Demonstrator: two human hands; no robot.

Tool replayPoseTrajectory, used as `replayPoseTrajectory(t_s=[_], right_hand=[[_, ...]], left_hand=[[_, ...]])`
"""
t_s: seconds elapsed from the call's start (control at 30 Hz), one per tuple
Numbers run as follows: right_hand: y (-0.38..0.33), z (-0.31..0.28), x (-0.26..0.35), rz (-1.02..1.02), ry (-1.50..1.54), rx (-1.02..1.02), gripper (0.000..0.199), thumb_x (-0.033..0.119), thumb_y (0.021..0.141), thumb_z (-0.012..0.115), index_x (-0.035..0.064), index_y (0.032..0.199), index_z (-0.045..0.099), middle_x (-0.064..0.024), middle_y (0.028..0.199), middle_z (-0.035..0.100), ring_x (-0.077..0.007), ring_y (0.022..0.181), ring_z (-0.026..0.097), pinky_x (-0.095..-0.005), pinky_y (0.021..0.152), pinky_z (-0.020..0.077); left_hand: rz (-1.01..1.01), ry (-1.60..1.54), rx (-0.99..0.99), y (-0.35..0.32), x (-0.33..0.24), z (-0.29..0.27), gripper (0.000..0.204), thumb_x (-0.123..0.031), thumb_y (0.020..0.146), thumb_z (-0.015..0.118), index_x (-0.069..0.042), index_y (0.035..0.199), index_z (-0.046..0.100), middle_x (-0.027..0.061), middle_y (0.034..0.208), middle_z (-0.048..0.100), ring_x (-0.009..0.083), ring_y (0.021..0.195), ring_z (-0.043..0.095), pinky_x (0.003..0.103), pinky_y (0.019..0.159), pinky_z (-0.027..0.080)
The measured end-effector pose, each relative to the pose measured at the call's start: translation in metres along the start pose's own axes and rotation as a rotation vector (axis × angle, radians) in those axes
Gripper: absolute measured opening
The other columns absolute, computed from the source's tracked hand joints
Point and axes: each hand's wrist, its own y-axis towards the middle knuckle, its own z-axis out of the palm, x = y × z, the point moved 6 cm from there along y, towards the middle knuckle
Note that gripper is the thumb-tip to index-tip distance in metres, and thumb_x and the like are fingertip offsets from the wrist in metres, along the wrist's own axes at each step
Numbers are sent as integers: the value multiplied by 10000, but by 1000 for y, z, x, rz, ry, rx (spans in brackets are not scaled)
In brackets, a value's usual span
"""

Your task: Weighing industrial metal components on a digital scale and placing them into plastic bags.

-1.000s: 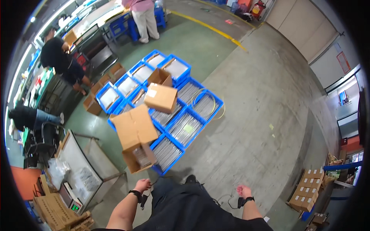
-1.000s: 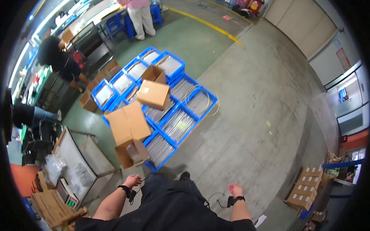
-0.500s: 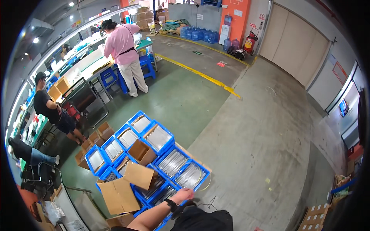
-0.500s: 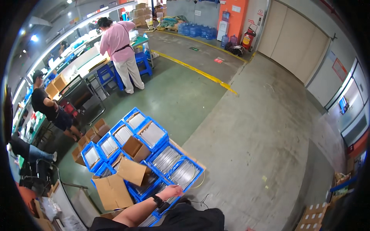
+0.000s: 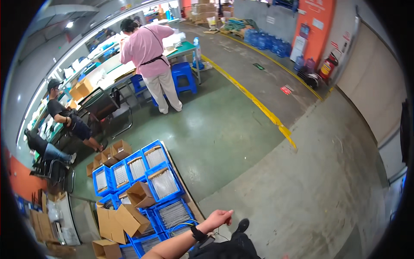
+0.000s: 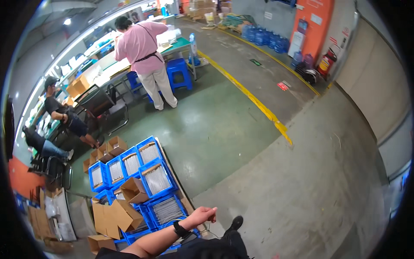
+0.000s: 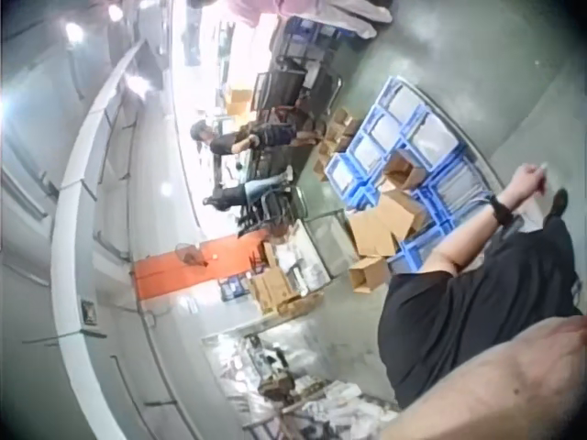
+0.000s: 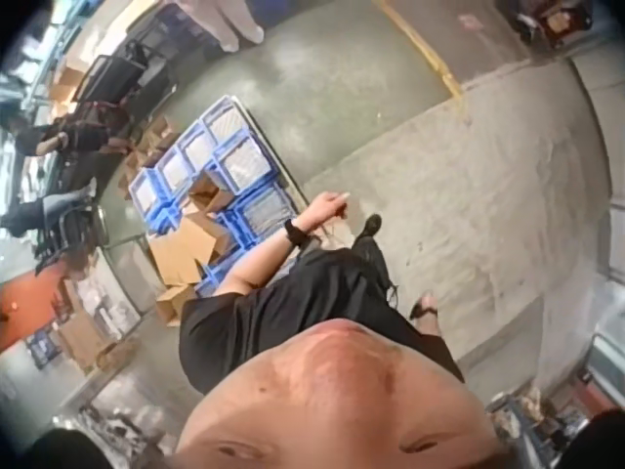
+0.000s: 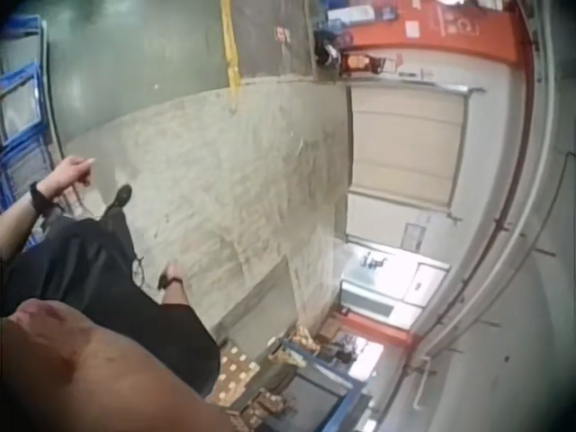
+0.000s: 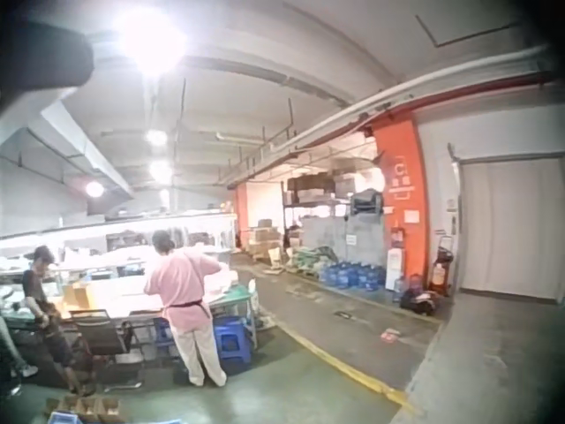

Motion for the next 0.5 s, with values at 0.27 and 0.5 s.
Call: replayPoseTrajectory(t_s=[0.27,0.5], right_hand=[[-84,184,584,-946,-129,413,353,287,995,483,80,717,548,-7,572,492,-120,477,483,-283,443,420],[-135,331,783,-1087,-432,627,277,247,988,505,61,795,579,-35,615,565,-148,546,568,-293,500,458]], left_hand=[[166,223,-352,114,-158,-90,503,-438,978,475,-13,799,676,81,725,671,185,686,621,328,734,494],[124,141,-531,304,-262,-223,464,-427,955,504,-14,836,678,102,744,680,219,745,654,352,743,504]])
